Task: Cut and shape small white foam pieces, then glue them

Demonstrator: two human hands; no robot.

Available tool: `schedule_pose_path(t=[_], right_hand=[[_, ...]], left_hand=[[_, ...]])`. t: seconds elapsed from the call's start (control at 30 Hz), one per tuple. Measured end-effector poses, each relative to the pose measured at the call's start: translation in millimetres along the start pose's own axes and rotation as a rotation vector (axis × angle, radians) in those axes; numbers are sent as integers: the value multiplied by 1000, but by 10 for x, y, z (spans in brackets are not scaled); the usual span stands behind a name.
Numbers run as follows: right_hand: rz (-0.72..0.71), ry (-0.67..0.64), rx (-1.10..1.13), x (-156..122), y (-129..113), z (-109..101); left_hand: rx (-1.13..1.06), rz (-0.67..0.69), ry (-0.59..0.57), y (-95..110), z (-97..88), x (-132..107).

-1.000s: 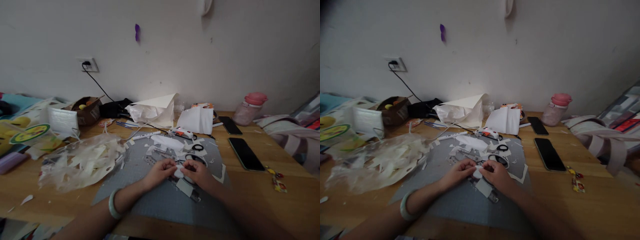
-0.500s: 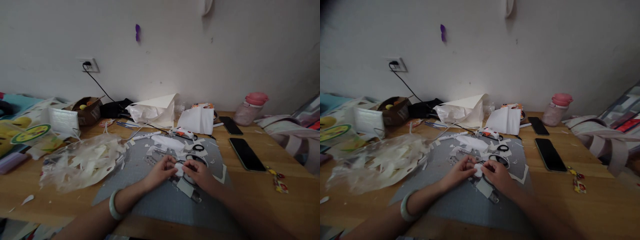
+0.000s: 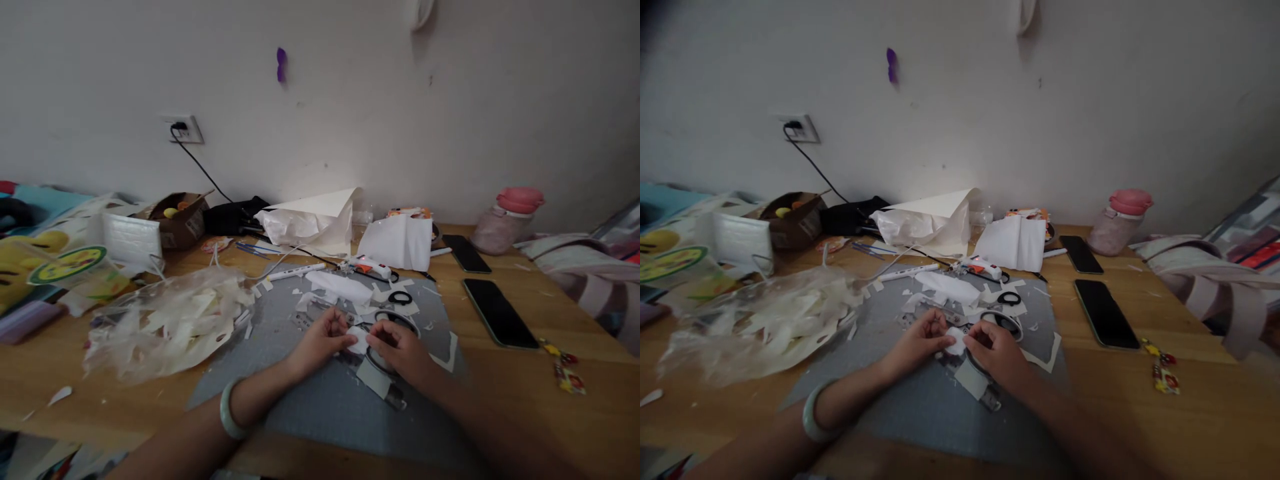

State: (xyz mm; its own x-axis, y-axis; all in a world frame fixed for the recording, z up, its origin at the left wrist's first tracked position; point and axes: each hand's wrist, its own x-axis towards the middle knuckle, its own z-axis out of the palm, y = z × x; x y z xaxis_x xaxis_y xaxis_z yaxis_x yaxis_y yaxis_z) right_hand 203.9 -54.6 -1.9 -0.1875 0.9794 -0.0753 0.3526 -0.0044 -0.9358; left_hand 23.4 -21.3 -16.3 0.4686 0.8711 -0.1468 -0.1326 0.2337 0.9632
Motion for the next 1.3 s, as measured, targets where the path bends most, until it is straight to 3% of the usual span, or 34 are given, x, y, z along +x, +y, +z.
schedule_pose_path(t=[0.13, 0.33, 0.63, 0.93, 1.13, 1.3], right_hand=[[4, 13, 3, 4, -10, -9], [11, 75, 34, 30, 22, -3], [15, 81, -26, 59, 65, 76], [34, 160, -7, 52, -31, -5], [84, 41, 107, 53, -51, 103], [74, 80, 87, 102, -79, 158]], left_hand=[[-32, -20, 3, -10, -21, 14], [-20, 19, 101, 89, -79, 32], [-18, -17, 60, 78, -34, -3], [67, 106, 273, 177, -214, 78], [198, 77, 172, 169, -167, 35], [118, 33, 55, 130, -108, -6]])
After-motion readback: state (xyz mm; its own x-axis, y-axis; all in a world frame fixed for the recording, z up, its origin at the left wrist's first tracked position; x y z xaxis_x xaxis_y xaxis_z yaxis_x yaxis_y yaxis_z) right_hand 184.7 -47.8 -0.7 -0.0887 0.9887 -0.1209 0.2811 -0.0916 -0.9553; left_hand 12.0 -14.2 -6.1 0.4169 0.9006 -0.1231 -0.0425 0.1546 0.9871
